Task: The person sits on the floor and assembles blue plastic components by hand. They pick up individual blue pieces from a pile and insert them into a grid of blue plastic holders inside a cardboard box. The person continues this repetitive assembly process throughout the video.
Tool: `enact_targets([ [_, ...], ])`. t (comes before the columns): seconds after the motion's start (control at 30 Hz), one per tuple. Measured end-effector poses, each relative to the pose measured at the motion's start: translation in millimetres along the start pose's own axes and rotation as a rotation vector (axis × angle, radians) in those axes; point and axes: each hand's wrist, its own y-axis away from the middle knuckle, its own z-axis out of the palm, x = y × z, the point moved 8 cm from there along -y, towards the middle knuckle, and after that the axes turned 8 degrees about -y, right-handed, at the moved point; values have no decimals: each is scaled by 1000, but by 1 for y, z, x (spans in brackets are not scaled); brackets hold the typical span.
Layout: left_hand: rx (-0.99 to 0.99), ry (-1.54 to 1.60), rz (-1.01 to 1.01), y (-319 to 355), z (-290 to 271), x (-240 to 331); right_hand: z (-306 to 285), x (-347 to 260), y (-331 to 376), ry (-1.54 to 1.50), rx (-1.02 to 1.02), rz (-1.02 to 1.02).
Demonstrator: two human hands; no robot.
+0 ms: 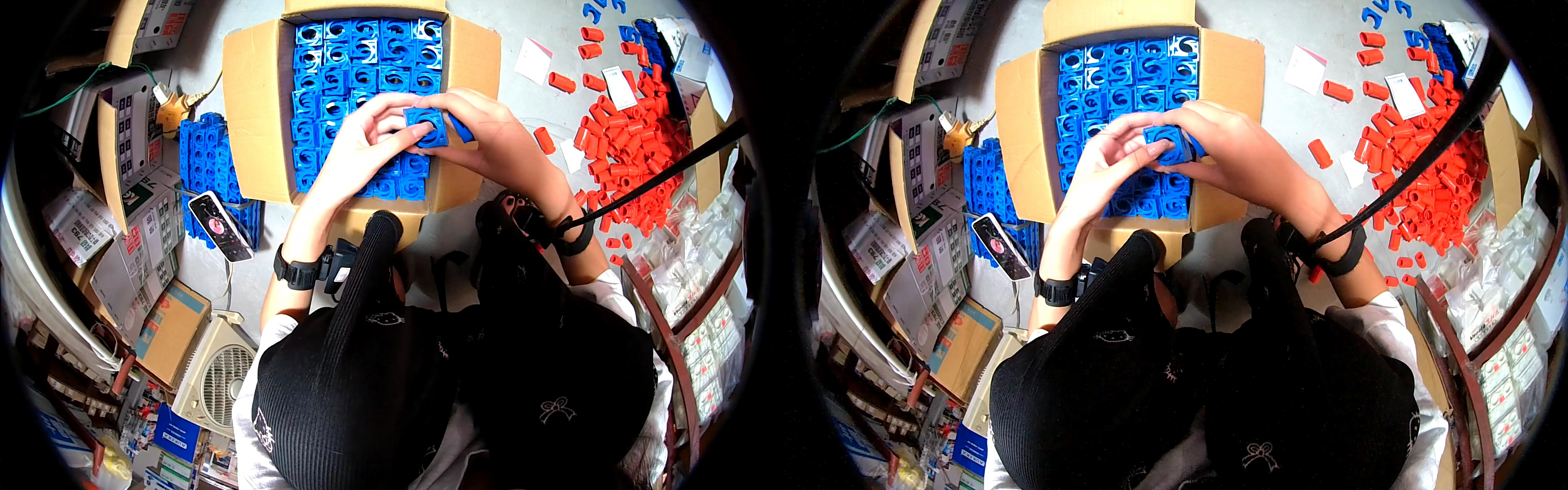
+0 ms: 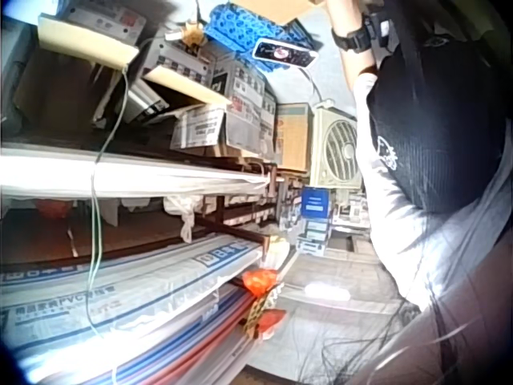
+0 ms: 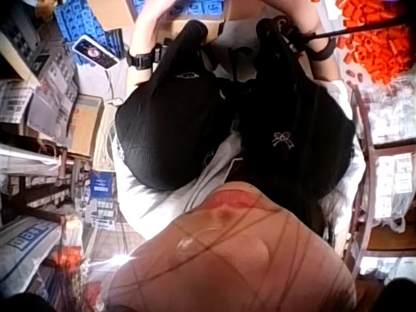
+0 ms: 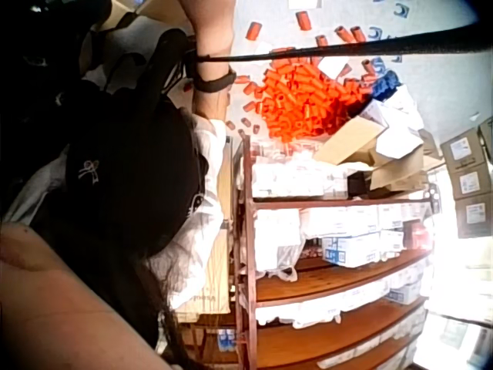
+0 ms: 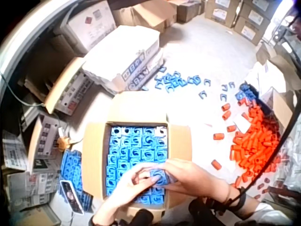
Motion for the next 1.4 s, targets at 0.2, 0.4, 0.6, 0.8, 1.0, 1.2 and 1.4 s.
enact_targets([
  [0.2, 216, -454, 165, 7, 0, 28, 3, 3, 1, -41, -7, 51],
  [0.4, 355, -543, 177, 11, 0, 31, 4, 4, 0, -70, 28, 86],
  [0.6, 233, -383, 38, 4, -10, 12, 12, 10, 1, -73, 72, 56],
  [0.8, 123, -196, -105, -5, -32, -4, 13, 13, 0, -104, 163, 78],
  [1.0, 369, -982, 38, -18, -118, 30, 9, 14, -5, -61, 136, 95],
  [1.2, 180, -1533, 195, -49, -116, 43, 14, 18, -1, -24, 119, 85],
  [1.4, 38, -1709, 138, -60, -106, 31, 17, 21, 1, -57, 108, 111],
])
